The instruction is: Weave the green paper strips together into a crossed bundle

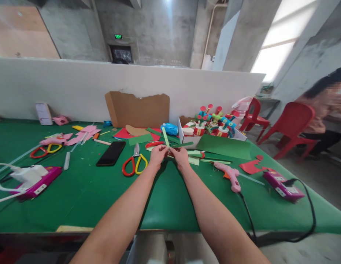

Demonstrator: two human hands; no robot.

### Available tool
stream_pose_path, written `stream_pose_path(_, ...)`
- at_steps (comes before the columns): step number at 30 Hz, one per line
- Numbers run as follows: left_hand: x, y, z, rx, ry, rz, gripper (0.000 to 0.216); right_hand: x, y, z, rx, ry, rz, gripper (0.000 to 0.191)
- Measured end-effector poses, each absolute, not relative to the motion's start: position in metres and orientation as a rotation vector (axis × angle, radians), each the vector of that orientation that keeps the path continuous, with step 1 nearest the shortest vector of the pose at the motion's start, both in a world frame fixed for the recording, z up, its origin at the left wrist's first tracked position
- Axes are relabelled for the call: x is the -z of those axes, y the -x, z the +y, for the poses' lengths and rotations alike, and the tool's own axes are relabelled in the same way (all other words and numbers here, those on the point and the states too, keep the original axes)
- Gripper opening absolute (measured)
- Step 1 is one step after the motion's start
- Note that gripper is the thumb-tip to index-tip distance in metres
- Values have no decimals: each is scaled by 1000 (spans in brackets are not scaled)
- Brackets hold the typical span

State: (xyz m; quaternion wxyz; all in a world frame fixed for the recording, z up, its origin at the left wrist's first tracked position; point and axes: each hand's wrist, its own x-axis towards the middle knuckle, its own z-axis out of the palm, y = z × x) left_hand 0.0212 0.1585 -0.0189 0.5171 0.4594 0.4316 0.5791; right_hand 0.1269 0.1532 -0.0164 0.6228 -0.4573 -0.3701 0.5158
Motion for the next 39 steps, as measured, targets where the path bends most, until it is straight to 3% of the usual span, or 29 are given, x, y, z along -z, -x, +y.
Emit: stream_pose_path(39, 7, -22, 153, -1370, -1096, 1081, 33, 12, -132, 153, -1105, 1047, -1035, 17)
